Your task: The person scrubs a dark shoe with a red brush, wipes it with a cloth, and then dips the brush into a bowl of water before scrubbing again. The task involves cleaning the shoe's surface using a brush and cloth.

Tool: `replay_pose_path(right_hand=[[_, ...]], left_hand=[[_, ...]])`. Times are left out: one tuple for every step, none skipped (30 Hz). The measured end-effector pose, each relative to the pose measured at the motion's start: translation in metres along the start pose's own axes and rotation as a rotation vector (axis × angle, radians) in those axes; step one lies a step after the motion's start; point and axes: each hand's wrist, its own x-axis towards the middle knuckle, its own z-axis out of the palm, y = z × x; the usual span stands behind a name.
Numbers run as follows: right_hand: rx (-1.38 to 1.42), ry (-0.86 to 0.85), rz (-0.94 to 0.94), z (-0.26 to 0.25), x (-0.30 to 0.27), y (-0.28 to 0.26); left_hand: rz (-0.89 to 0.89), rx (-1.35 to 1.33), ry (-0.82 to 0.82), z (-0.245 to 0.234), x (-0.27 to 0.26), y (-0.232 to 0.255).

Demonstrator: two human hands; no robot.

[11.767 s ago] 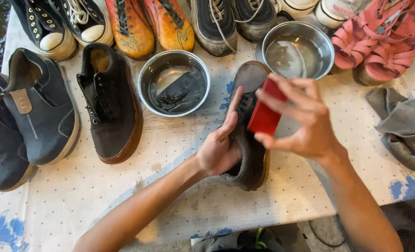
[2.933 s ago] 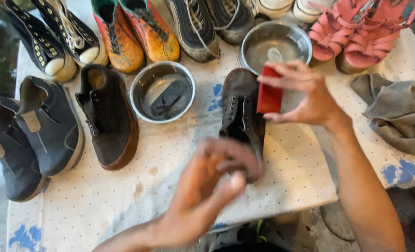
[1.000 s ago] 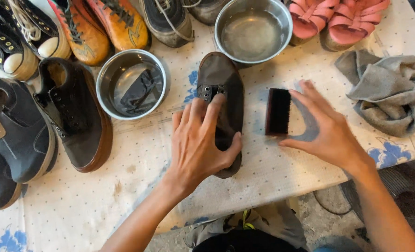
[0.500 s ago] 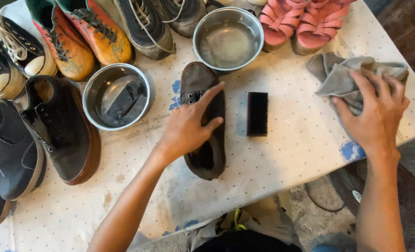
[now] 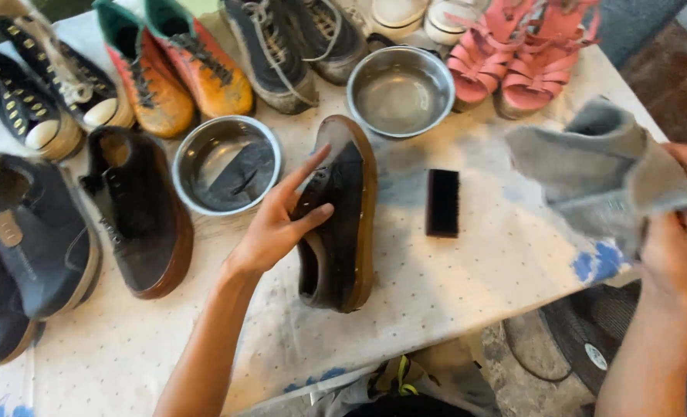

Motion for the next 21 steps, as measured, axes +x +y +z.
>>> replay_pose_path(right_hand=[[0.006,-0.035,0.058,0.003,-0.003,-0.015],[0.011,-0.071,0.115,0.005,-0.006,-0.029],[0.018,-0.084,0.105,0.014,-0.006,-0.049],[0.055,-0.145,0.216,0.022,-0.005,-0.070],[0.089,-0.201,0.326,0.029,-0.005,-0.089],[0.094,-0.210,0.314,0.034,-0.004,-0.097],[0.090,-0.279,0.358,0.039,-0.006,-0.105],[0.086,-0.348,0.401,0.043,-0.007,-0.112],[0.088,-0.353,0.392,0.043,-0.006,-0.115],[0.002,-0.400,0.314,0.043,-0.004,-0.117],[-0.087,-0.445,0.240,0.042,-0.004,-0.120],[-0.089,-0.448,0.235,0.038,-0.005,-0.106],[-0.200,-0.366,0.227,0.033,-0.006,-0.091],[-0.309,-0.282,0.218,0.028,-0.006,-0.077],[-0.310,-0.285,0.209,0.025,-0.008,-0.071],[-0.413,-0.227,0.130,0.023,-0.011,-0.065],[-0.509,-0.168,0.047,0.021,-0.013,-0.058],[-0.507,-0.169,0.036,0.026,-0.007,-0.068],[-0.639,-0.287,0.177,0.030,-0.006,-0.079],[-0.770,-0.400,0.322,0.033,-0.005,-0.088],[-0.770,-0.399,0.322,0.039,-0.003,-0.092]], left_hand=[[0.015,0.013,0.014,-0.003,-0.003,-0.002],[0.029,0.026,0.027,-0.006,-0.006,-0.003],[0.032,0.026,0.045,-0.007,-0.009,-0.002],[0.050,0.046,0.040,-0.008,-0.012,0.000],[0.071,0.068,0.031,-0.009,-0.013,0.002],[0.078,0.070,0.046,-0.009,-0.015,0.002],[0.057,-0.042,0.044,-0.009,-0.018,0.002],[0.037,-0.154,0.041,-0.009,-0.020,0.001],[0.043,-0.153,0.050,-0.008,-0.023,0.004],[0.031,-0.278,0.058,-0.006,-0.026,0.006],[0.015,-0.407,0.061,-0.004,-0.028,0.007],[0.019,-0.409,0.065,-0.004,-0.031,0.004],[0.029,-0.477,0.064,-0.003,-0.032,0.002],[0.040,-0.545,0.062,-0.003,-0.034,0.000],[0.048,-0.547,0.066,-0.003,-0.036,0.001],[0.003,-0.547,0.074,-0.003,-0.037,0.001],[-0.041,-0.545,0.083,-0.003,-0.038,0.002],[-0.032,-0.545,0.089,-0.002,-0.037,0.003],[-0.030,-0.545,0.103,0.000,-0.038,0.002],[-0.028,-0.546,0.117,0.003,-0.038,0.001],[-0.028,-0.545,0.116,0.006,-0.038,-0.003]])
